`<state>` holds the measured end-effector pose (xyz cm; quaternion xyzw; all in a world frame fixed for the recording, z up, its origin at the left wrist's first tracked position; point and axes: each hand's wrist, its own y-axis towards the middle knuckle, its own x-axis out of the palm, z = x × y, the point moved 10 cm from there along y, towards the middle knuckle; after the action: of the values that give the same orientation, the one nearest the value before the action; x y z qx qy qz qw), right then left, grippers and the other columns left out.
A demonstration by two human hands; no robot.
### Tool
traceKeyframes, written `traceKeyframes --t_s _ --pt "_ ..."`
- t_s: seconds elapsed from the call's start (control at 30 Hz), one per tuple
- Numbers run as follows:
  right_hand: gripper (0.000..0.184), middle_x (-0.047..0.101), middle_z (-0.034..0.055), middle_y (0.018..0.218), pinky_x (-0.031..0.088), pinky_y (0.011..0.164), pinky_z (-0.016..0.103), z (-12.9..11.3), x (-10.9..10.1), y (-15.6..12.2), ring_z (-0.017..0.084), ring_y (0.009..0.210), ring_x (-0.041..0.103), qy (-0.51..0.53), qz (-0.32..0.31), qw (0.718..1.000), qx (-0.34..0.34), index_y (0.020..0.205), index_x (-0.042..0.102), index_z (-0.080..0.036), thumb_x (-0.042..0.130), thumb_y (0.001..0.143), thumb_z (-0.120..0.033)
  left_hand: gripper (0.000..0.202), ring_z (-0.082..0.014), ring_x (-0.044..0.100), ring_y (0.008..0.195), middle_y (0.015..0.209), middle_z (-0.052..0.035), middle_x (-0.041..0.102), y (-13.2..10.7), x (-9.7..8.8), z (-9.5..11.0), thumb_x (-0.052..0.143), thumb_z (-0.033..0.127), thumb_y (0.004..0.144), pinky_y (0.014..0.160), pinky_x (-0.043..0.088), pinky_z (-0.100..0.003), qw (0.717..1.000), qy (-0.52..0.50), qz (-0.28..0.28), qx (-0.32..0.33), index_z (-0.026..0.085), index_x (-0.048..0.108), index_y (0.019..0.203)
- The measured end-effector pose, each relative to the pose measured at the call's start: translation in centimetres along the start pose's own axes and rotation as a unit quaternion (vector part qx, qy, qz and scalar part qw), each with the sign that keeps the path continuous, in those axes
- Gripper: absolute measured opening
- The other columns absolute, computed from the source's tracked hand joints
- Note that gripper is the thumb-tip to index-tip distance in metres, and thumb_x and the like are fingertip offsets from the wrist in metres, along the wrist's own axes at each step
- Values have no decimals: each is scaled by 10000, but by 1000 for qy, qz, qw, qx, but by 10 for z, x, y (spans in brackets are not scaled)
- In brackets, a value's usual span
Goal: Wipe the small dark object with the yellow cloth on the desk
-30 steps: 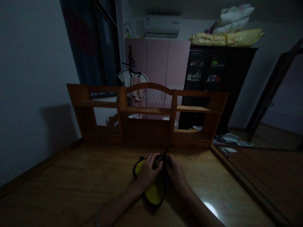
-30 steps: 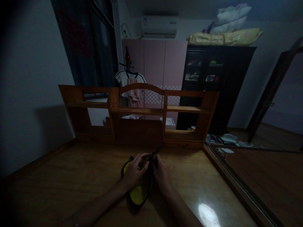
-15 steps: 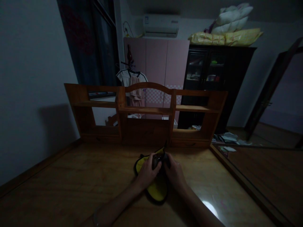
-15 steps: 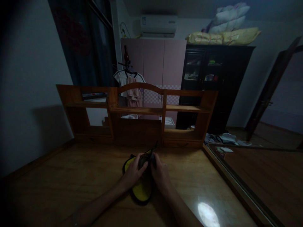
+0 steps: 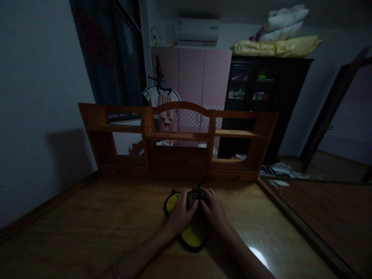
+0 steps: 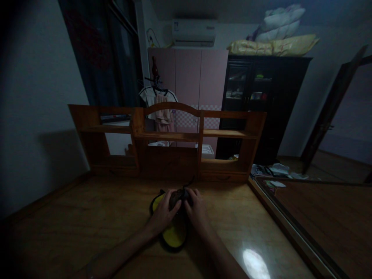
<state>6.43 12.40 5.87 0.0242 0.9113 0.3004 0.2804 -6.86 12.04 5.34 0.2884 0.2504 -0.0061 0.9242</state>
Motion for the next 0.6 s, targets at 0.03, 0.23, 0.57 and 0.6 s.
traceKeyframes --t_s 0.03,0.23,0.57,0.6 --pt "417 577 71 1110 472 895 352 -1 -1 0 212 1004 582 -5 3 1000 -3 1198 560 -240 510 804 -113 283 -215 569 1012 1084 -57 585 0 0 0 488 392 884 886 458 -358 1000 1 2 0 232 490 1118" --pt "523 528 77 1141 470 881 358 2 1 0 211 1015 550 7 25 1000 -2 1271 476 -242 501 774 -80 278 -216 565 1016 1076 -53 582 0 0 1 495 385 877 896 456 -364 1000 6 2 5 232 501 1109" --pt "228 562 47 956 471 684 283 3 -14 -2 186 826 559 16 79 996 28 935 539 -196 545 726 -105 266 -212 575 990 1061 -47 590 0 -3 2 512 369 864 872 463 -354 1000 16 16 5 234 511 1094" --pt "203 573 42 933 467 692 284 3 -13 -2 188 829 563 12 72 997 25 906 548 -197 540 727 -101 265 -212 577 981 1054 -47 592 0 -3 3 513 366 862 864 466 -351 1000 16 17 6 232 512 1091"
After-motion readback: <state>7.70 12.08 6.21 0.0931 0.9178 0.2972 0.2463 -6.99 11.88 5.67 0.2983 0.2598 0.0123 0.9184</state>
